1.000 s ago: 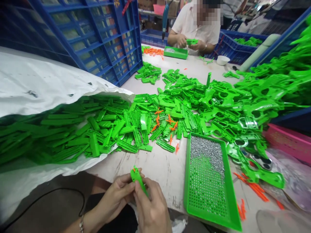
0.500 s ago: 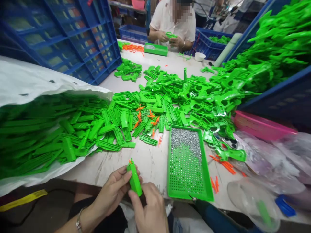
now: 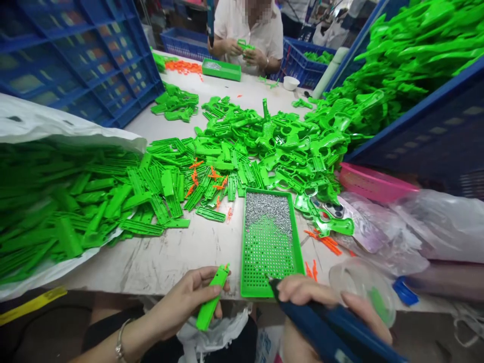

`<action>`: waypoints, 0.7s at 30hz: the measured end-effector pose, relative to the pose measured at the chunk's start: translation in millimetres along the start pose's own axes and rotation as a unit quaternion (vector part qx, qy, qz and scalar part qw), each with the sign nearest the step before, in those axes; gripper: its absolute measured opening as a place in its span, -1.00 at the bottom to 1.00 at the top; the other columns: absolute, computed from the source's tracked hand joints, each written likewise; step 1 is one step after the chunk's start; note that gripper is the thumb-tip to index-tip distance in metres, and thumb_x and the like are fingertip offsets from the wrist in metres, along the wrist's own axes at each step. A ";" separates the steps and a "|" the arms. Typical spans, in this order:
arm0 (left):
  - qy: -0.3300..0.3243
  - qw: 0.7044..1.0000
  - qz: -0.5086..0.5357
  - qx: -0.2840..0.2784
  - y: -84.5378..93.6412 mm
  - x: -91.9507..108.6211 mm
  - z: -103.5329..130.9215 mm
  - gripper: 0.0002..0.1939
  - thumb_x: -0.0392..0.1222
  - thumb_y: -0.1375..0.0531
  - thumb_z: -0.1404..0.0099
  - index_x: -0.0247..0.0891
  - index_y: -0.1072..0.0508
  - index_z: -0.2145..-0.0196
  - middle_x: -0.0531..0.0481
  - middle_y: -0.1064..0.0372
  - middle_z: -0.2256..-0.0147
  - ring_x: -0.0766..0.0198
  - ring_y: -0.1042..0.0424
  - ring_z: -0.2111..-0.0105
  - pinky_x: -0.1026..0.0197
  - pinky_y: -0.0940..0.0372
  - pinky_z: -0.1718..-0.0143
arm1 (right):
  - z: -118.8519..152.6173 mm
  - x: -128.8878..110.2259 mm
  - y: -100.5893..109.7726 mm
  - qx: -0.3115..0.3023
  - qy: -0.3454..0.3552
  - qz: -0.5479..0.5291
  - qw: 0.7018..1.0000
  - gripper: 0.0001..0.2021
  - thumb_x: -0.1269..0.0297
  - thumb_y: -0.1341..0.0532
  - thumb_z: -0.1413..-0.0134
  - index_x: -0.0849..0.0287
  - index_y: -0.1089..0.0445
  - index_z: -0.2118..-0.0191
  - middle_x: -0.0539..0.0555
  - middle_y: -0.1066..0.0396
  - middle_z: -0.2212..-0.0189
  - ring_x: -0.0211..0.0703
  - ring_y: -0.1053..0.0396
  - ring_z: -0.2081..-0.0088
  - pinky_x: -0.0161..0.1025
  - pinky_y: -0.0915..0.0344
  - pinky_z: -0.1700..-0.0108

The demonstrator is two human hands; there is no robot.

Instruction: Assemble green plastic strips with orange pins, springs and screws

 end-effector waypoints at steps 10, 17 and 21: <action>-0.006 0.999 -0.047 -0.005 0.8 -3.4 -2.7 -0.75 -0.17 -0.20 -0.05 -0.40 -0.37 0.34 0.04 -0.33 0.47 0.43 -0.32 0.67 0.39 -0.12 0.67 | 4.9 34.7 -40.1 0.024 -0.020 -0.070 0.997 -0.44 -0.27 0.04 0.07 0.18 -0.16 0.24 -0.12 -0.17 0.63 -0.28 -0.14 0.70 -0.28 -0.16 0.71; 0.007 0.999 -0.046 -0.003 -0.4 -2.4 -5.7 -0.75 -0.16 -0.20 -0.04 -0.40 -0.37 0.35 0.07 -0.30 0.50 0.45 -0.30 0.68 0.41 -0.12 0.68 | 8.5 41.1 -44.8 0.002 -0.035 -0.097 0.995 -0.46 -0.25 -0.06 0.13 0.18 -0.20 0.28 -0.09 -0.20 0.61 -0.25 -0.16 0.68 -0.26 -0.16 0.70; 0.007 0.998 -0.058 -0.007 -1.1 -1.2 -5.2 -0.75 -0.15 -0.20 -0.05 -0.39 -0.36 0.34 0.08 -0.29 0.50 0.46 -0.28 0.68 0.41 -0.11 0.68 | 9.2 36.9 -45.1 -0.021 -0.030 -0.111 0.993 -0.45 -0.24 -0.12 0.19 0.17 -0.22 0.26 -0.09 -0.22 0.59 -0.25 -0.17 0.67 -0.26 -0.15 0.69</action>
Point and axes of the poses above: each hand's wrist, its own z-axis away from the middle knuckle, its own y-axis out of the back of the hand, x = y × z, the point moved 4 cm from there along -z, towards the middle knuckle
